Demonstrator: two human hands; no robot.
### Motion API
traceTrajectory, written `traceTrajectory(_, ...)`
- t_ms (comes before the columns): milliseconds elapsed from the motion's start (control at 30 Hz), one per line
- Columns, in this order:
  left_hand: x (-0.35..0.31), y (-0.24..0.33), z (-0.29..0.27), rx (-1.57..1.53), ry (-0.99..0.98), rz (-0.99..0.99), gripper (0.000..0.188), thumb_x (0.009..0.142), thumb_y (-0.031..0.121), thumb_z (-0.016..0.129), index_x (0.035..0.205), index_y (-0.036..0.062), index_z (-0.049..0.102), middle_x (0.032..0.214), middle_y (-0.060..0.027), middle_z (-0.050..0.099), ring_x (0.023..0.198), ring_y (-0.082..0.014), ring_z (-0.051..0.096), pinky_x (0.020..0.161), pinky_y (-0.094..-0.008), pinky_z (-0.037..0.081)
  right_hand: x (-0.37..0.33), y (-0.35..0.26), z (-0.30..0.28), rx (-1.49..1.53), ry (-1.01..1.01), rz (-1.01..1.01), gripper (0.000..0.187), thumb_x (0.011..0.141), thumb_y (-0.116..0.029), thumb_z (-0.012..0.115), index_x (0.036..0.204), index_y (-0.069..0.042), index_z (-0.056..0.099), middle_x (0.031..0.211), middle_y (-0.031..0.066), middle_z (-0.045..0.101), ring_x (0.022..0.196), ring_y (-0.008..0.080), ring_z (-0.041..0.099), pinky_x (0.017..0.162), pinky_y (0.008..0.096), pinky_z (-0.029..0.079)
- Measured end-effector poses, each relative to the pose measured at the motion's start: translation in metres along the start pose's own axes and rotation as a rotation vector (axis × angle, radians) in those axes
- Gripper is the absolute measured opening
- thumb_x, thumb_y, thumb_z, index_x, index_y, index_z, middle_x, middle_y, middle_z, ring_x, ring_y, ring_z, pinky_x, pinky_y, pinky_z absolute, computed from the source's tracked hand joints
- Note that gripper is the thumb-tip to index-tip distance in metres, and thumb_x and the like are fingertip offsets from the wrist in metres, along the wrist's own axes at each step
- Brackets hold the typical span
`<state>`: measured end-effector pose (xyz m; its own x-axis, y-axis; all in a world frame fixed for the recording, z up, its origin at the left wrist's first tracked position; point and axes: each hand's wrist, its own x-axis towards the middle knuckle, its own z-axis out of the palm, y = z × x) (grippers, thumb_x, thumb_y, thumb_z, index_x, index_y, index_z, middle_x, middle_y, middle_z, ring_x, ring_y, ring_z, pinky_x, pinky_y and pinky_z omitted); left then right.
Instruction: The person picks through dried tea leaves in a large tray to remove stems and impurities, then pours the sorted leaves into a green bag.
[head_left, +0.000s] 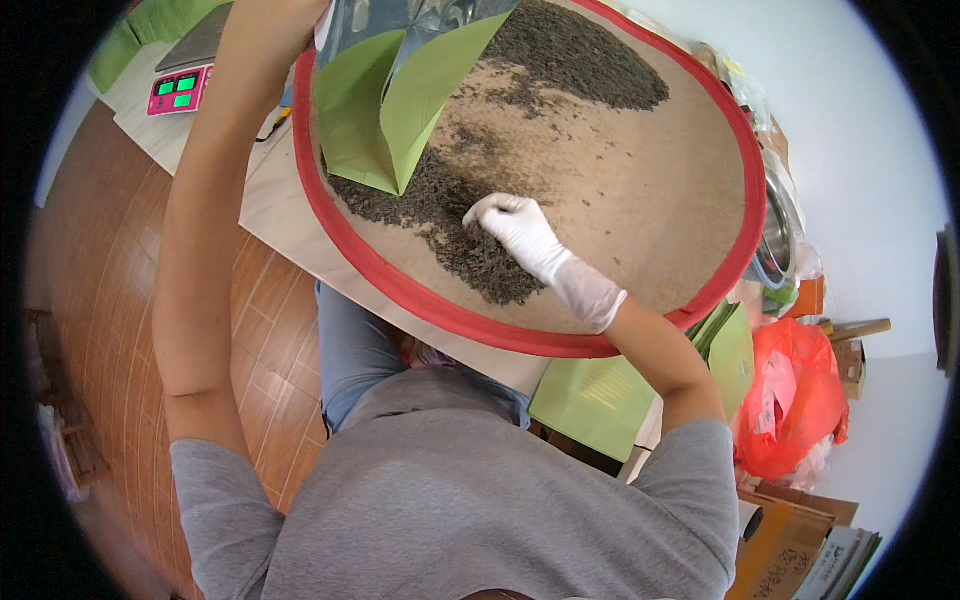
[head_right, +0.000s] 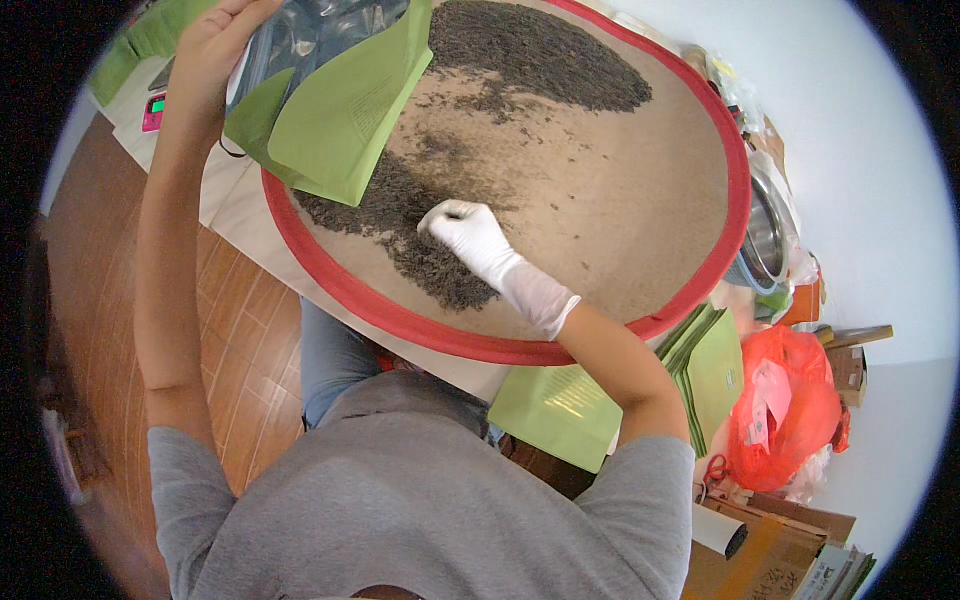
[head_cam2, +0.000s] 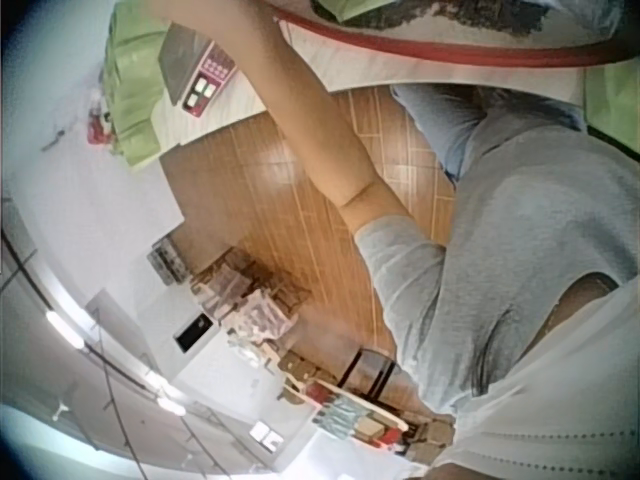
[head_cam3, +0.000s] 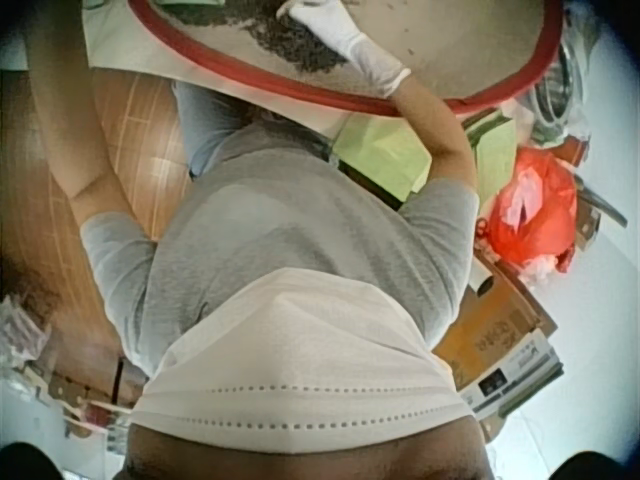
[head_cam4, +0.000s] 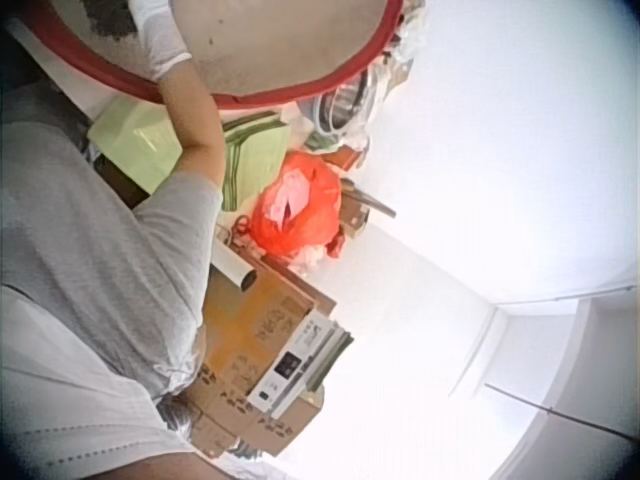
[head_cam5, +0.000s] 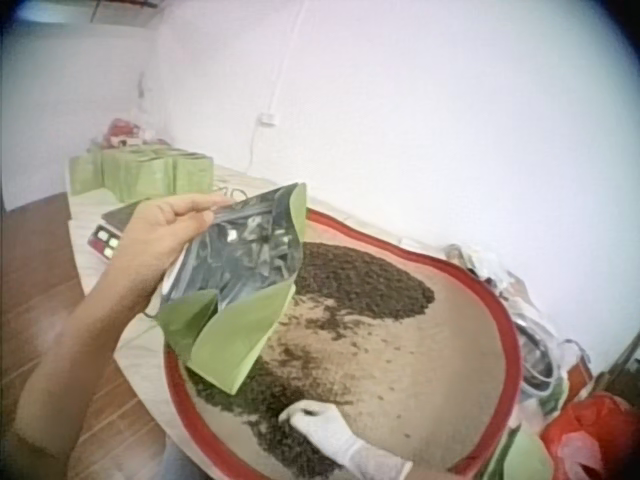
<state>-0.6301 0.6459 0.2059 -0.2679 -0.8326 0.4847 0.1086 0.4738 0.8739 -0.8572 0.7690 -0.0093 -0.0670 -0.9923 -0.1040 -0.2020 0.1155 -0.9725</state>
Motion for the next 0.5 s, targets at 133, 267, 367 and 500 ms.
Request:
traceTrajectory(133,-0.003,0.002,0.012,0.092,0.002,-0.009,0.026,0.091,0.005,0.049,0.111,-0.0037,0.064,0.093,-0.0053,0.069,0.075,-0.0062,0.062,0.067,-0.0190,0.049,-0.001,-0.047,-0.023,0.468,0.003,0.328,0.025,0.088,-0.023,0.049,0.097,-0.003,0.061,0.076,0.0074,0.062,0.054,0.0112,0.053,0.036,0.0225,0.036)
traceTrajectory(267,0.002,-0.005,0.021,0.266,-0.019,0.051,0.026,0.091,0.004,0.049,0.109,-0.0001,0.067,0.083,-0.0014,0.066,0.067,-0.0055,0.057,0.062,-0.0181,0.044,0.003,-0.106,-0.047,0.651,0.072,0.206,0.027,0.091,-0.023,0.044,0.108,-0.002,0.050,0.083,0.0124,0.060,0.055,0.0134,0.053,0.035,0.0211,0.038)
traceTrajectory(367,0.007,-0.001,0.026,0.438,-0.047,-0.006,0.026,0.091,0.003,0.049,0.108,0.0012,0.068,0.076,0.0006,0.064,0.062,-0.0062,0.053,0.060,-0.0179,0.041,0.016,-0.165,-0.057,0.727,0.042,-0.014,0.021,0.091,-0.025,0.045,0.099,-0.006,0.049,0.079,0.0108,0.060,0.055,0.0137,0.053,0.036,0.0218,0.036)
traceTrajectory(500,0.026,-0.038,0.022,0.587,-0.190,0.082,0.027,0.091,0.021,0.053,0.113,0.0121,0.068,0.057,0.0022,0.054,0.053,-0.0069,0.050,0.053,-0.0250,0.043,0.044,-0.222,-0.060,0.768,-0.143,-0.283,0.044,0.097,-0.049,0.041,0.101,-0.006,0.053,0.079,0.0085,0.061,0.056,0.0171,0.055,0.039,0.0268,0.041)
